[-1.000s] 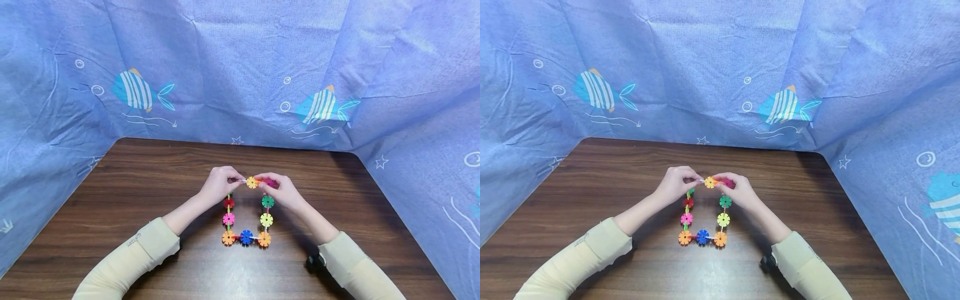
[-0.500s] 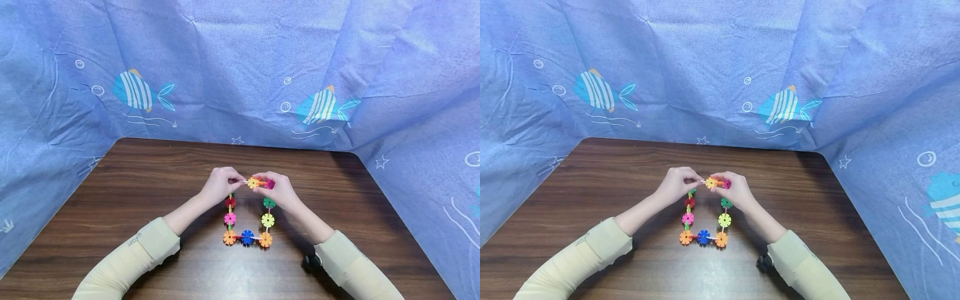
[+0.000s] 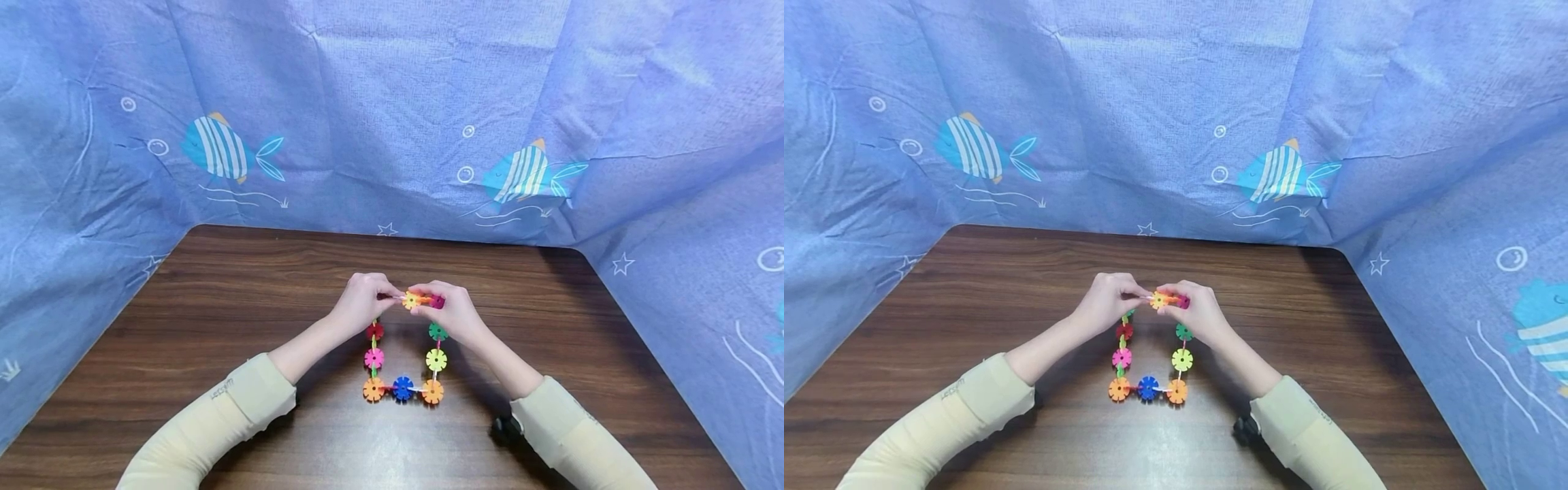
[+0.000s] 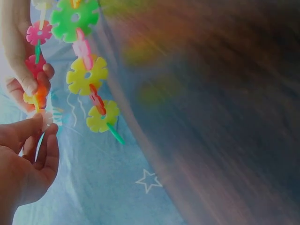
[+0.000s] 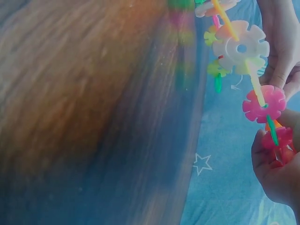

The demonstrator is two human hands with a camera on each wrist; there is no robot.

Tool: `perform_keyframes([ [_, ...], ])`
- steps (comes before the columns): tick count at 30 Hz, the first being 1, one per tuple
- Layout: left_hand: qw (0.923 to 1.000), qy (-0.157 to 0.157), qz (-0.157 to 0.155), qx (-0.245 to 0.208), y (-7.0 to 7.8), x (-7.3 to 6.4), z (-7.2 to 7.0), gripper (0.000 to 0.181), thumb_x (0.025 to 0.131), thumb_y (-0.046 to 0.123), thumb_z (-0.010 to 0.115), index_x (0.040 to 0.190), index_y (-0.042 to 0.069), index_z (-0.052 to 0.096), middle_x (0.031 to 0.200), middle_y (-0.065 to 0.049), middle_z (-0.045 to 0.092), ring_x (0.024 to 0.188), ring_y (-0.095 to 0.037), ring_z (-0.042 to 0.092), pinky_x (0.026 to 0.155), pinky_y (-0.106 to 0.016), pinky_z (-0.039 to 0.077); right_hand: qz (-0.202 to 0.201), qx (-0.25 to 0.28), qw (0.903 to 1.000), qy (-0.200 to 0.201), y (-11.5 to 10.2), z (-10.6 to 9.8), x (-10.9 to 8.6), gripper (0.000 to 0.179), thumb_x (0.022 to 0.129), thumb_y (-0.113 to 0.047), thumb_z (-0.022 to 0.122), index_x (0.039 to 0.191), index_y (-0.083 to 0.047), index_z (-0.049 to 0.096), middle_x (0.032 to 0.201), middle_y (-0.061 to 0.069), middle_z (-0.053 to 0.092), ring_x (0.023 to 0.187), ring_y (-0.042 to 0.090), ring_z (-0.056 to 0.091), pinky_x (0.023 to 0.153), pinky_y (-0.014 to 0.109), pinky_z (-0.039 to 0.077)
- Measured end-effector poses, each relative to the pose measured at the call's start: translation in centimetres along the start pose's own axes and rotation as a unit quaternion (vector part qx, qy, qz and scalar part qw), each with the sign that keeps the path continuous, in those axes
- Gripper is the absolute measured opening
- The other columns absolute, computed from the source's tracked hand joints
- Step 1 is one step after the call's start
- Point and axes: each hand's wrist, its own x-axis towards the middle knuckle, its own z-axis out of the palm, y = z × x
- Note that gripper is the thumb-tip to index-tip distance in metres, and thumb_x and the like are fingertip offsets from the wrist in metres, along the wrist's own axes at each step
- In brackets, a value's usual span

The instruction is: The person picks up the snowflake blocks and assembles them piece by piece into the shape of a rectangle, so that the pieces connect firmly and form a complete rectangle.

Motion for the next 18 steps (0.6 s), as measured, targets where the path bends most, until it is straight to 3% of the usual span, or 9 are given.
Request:
perform_keyframes([
  [4,0.9998,-0.016,-0.011,-0.008,-0.2,0.1,0.0,0.006,0.078,0.013,0.077,0.083,0.010,0.077,0.072,0.000,0.068,0.058,-0.006,0.054,0.053,-0.020,0.042,0.012,-0.011,0.9999,0.002,0.0,0.1,0.0,0.029,0.075,-0.015,0.080,0.103,-0.010,0.072,0.087,0.002,0.070,0.064,0.009,0.053,0.054,0.020,0.047],
  [8,0.9957,-0.069,-0.049,-0.037,-0.8,0.2,-0.5,0.015,0.080,0.015,0.075,0.093,0.008,0.075,0.084,-0.003,0.072,0.068,-0.009,0.062,0.061,-0.024,0.051,0.024,-0.019,0.9995,0.003,0.0,0.2,0.1,0.030,0.075,-0.017,0.080,0.104,-0.010,0.072,0.092,0.004,0.072,0.065,0.009,0.056,0.056,0.021,0.049],
  [12,0.9846,-0.130,-0.103,-0.057,-1.9,0.1,-1.1,0.030,0.081,0.016,0.075,0.107,0.003,0.070,0.101,-0.009,0.072,0.083,-0.018,0.068,0.072,-0.029,0.055,0.042,-0.012,0.9990,0.004,0.3,0.2,0.0,0.030,0.075,-0.015,0.080,0.104,-0.011,0.072,0.094,0.004,0.072,0.064,0.009,0.055,0.056,0.021,0.048],
  [15,0.9740,-0.171,-0.141,-0.048,-2.9,-0.1,-1.5,0.039,0.081,0.019,0.075,0.115,0.002,0.066,0.112,-0.010,0.068,0.098,-0.024,0.066,0.083,-0.035,0.053,0.060,-0.004,0.9982,0.004,0.6,0.0,0.0,0.030,0.075,-0.014,0.080,0.103,-0.011,0.071,0.093,0.004,0.072,0.063,0.009,0.055,0.054,0.021,0.047],
  [18,0.9582,-0.218,-0.181,-0.039,-3.7,-0.4,-1.6,0.050,0.081,0.025,0.075,0.123,0.002,0.061,0.119,-0.011,0.065,0.108,-0.026,0.062,0.092,-0.039,0.049,0.069,0.002,0.9976,0.002,0.7,-0.1,0.0,0.030,0.075,-0.013,0.080,0.103,-0.012,0.071,0.092,0.004,0.072,0.063,0.010,0.054,0.053,0.021,0.046],
])
